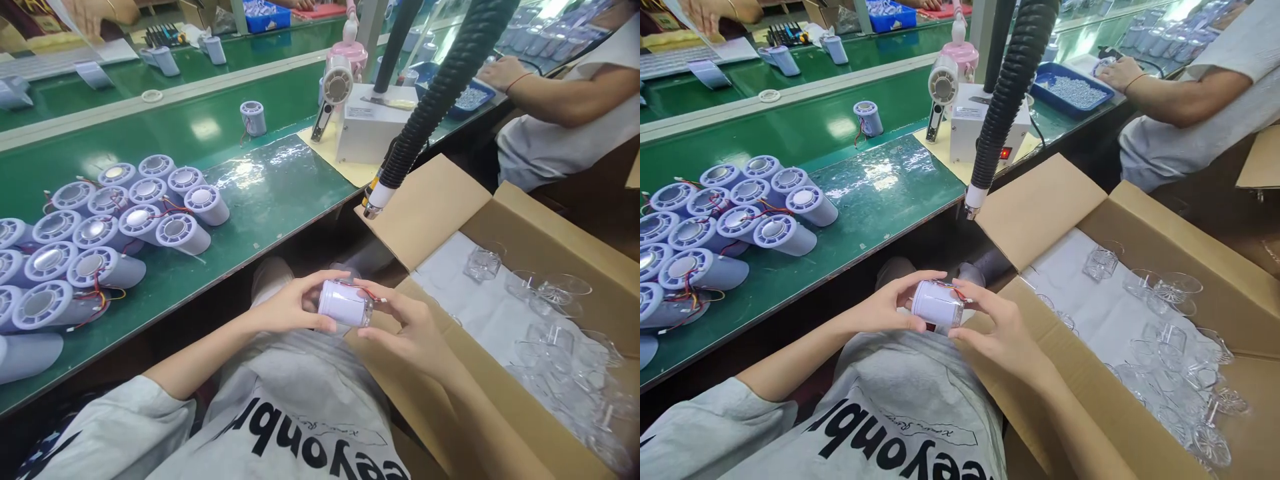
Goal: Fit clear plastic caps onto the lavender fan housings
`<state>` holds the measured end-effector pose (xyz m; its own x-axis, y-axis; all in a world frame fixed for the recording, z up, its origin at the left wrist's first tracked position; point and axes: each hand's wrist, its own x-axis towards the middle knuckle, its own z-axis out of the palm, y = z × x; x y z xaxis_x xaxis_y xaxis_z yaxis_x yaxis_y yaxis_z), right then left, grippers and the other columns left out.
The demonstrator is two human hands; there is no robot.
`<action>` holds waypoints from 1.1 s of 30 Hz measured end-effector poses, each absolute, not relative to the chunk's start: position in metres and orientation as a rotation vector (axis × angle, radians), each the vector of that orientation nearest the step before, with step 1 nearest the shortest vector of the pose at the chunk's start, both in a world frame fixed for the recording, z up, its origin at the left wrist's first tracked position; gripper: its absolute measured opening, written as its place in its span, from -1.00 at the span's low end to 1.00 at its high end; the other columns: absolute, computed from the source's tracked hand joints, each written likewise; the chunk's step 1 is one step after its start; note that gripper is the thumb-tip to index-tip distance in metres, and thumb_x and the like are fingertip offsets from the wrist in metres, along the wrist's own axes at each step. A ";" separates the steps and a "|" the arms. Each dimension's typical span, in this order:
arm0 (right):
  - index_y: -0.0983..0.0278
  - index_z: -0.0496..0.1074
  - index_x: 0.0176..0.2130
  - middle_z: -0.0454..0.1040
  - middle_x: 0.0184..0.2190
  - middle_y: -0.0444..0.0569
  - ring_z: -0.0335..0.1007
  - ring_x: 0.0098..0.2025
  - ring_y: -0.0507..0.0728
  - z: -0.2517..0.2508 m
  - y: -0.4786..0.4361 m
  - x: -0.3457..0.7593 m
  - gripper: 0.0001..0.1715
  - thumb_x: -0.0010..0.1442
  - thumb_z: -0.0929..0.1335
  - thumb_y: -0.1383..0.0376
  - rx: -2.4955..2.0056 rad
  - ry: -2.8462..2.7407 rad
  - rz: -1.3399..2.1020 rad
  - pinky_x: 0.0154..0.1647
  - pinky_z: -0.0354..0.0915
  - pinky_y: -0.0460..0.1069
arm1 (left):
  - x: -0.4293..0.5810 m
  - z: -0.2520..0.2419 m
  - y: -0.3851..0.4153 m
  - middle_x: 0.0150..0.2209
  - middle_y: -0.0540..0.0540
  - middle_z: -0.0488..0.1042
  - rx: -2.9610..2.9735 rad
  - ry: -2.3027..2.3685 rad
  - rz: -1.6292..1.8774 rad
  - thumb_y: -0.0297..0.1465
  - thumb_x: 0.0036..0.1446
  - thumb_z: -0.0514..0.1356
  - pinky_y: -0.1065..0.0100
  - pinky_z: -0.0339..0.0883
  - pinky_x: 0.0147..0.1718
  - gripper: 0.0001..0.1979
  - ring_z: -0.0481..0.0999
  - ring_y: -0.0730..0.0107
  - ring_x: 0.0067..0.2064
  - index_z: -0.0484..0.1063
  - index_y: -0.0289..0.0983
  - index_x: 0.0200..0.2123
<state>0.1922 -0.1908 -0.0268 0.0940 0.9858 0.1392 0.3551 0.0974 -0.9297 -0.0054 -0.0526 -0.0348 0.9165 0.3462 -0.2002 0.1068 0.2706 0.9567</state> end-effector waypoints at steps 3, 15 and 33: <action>0.10 0.43 0.13 0.50 0.07 -0.04 0.49 0.03 0.27 -0.020 -0.190 0.192 -0.40 0.10 0.53 0.28 -1.401 -1.349 0.946 0.07 0.48 0.17 | -0.006 -0.030 -0.051 0.20 -0.19 0.40 1.375 0.352 0.217 -0.42 -0.12 0.46 0.24 0.42 0.02 -0.19 0.49 0.09 0.12 0.31 -0.10 0.22; 0.14 0.42 0.02 0.46 0.07 0.02 0.44 0.06 0.26 -0.030 -0.184 0.191 -0.48 0.07 0.55 0.26 -1.260 -0.951 1.266 -0.08 0.51 0.09 | -0.002 -0.036 -0.045 0.22 -0.19 0.38 1.206 0.361 0.233 -0.51 -0.16 0.47 0.18 0.33 0.15 -0.15 0.41 0.09 0.21 0.30 -0.11 0.23; 0.20 0.37 -0.07 0.54 -0.09 0.04 0.50 -0.05 0.26 -0.095 -0.103 0.223 -0.36 -0.09 0.59 0.12 -1.040 -0.527 0.982 -0.02 0.47 0.15 | 0.100 -0.045 0.041 -0.09 -0.23 0.59 1.213 0.451 0.290 -0.29 -0.31 0.53 0.09 0.23 0.17 -0.30 0.51 0.07 0.07 0.51 -0.36 -0.03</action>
